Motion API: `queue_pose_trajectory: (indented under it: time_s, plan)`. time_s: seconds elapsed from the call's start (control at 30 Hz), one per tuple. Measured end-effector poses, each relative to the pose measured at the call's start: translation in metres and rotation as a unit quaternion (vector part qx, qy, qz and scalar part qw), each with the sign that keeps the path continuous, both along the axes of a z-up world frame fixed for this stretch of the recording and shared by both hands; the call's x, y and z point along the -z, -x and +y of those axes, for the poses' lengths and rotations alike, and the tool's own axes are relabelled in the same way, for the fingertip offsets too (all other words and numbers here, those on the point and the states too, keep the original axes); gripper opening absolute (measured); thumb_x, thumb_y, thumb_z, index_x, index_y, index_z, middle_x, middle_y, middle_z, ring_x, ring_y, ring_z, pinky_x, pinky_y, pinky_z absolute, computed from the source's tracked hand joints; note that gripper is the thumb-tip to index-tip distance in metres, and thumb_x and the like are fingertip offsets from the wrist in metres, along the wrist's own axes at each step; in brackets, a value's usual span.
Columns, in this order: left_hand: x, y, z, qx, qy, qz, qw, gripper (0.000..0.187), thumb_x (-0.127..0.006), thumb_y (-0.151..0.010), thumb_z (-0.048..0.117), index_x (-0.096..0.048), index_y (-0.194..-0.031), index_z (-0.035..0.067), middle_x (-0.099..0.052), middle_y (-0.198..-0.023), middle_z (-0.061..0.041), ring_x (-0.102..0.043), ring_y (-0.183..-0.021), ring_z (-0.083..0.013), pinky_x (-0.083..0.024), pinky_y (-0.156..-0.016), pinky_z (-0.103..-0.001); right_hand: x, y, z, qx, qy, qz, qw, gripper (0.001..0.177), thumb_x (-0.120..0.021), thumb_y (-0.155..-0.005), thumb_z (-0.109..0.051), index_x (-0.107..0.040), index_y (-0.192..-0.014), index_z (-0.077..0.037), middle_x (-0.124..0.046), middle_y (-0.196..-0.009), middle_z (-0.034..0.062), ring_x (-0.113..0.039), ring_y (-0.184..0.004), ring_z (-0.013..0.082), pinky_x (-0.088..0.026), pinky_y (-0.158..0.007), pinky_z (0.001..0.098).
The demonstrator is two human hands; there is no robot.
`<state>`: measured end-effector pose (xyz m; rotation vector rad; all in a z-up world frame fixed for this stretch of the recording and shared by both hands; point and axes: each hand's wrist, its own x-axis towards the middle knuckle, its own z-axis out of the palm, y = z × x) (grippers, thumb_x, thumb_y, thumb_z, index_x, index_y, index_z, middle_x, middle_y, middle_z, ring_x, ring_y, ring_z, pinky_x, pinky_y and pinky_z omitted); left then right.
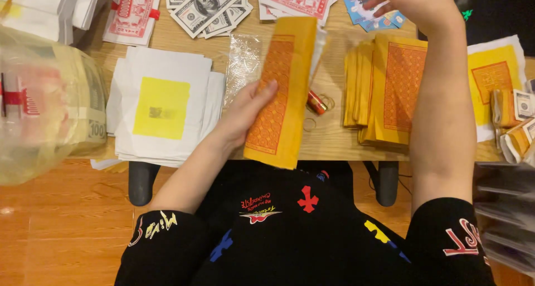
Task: Sorting and stacking various types of ritual paper and hell bank notes on a desk
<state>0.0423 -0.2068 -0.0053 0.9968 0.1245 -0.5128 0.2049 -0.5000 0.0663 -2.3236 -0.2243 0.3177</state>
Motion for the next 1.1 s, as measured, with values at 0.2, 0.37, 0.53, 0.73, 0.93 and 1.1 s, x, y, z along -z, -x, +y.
queue_pose_trajectory:
  time_s: [0.2, 0.37, 0.53, 0.73, 0.93, 1.1]
  plan:
    - [0.009, -0.010, 0.010, -0.120, 0.066, -0.003, 0.991, 0.036, -0.069, -0.083, 0.016, -0.061, -0.113, -0.002, -0.071, -0.106, -0.016, -0.069, -0.092, -0.0226, -0.058, -0.082, -0.035, 0.053, -0.041, -0.038, -0.061, 0.236, -0.152, 0.958, 0.034, -0.052, -0.092, -0.007, -0.070, -0.120, -0.001, -0.067, -0.114, 0.0192, -0.060, -0.096, 0.0369, -0.043, -0.075, 0.0457]
    - [0.013, -0.008, 0.014, -0.088, 0.048, -0.013, 0.995, 0.032, -0.067, -0.084, 0.015, -0.063, -0.112, 0.000, -0.071, -0.108, -0.013, -0.068, -0.093, -0.0198, -0.056, -0.082, -0.032, 0.034, -0.063, -0.042, -0.034, 0.338, -0.034, 0.940, 0.041, -0.059, -0.096, -0.015, -0.058, -0.137, -0.015, -0.054, -0.134, 0.0223, -0.052, -0.111, 0.0467, -0.042, -0.084, 0.0549]
    - [0.012, -0.007, 0.010, -0.059, 0.043, -0.027, 0.997, 0.035, -0.066, -0.084, 0.014, -0.063, -0.115, -0.002, -0.070, -0.112, -0.014, -0.068, -0.097, -0.0208, -0.056, -0.086, -0.033, 0.026, -0.080, -0.027, -0.040, 0.406, 0.054, 0.911, 0.074, -0.080, -0.078, -0.014, -0.048, -0.144, -0.020, -0.051, -0.138, 0.0199, -0.051, -0.118, 0.0444, -0.045, -0.089, 0.0551]
    - [0.019, -0.005, 0.004, -0.043, 0.029, 0.033, 0.998, 0.036, -0.066, -0.084, 0.013, -0.061, -0.116, -0.002, -0.070, -0.109, -0.015, -0.068, -0.092, -0.0217, -0.056, -0.081, -0.034, 0.042, -0.097, -0.033, -0.054, 0.428, 0.067, 0.900, 0.061, -0.089, -0.070, -0.009, -0.061, -0.124, -0.015, -0.060, -0.123, 0.0168, -0.058, -0.102, 0.0417, -0.048, -0.070, 0.0545]
    - [0.017, -0.006, 0.002, -0.032, 0.041, 0.028, 0.998, 0.037, -0.066, -0.084, 0.015, -0.061, -0.116, -0.002, -0.070, -0.108, -0.015, -0.068, -0.090, -0.0221, -0.057, -0.079, -0.034, 0.070, -0.115, -0.054, -0.157, 0.514, -0.037, 0.842, 0.045, -0.088, -0.072, -0.032, -0.063, -0.103, -0.010, -0.065, -0.101, 0.0087, -0.058, -0.083, 0.0285, -0.043, -0.063, 0.0395]
    - [0.011, -0.008, -0.001, -0.098, 0.039, 0.071, 0.992, 0.038, -0.064, -0.082, 0.011, -0.058, -0.117, -0.003, -0.069, -0.110, -0.019, -0.068, -0.094, -0.0256, -0.057, -0.083, -0.037, 0.017, -0.071, -0.022, -0.051, 0.383, 0.040, 0.921, 0.023, -0.073, -0.076, -0.011, -0.058, -0.092, -0.007, -0.059, -0.082, 0.0153, -0.052, -0.071, 0.0319, -0.036, -0.055, 0.0448]
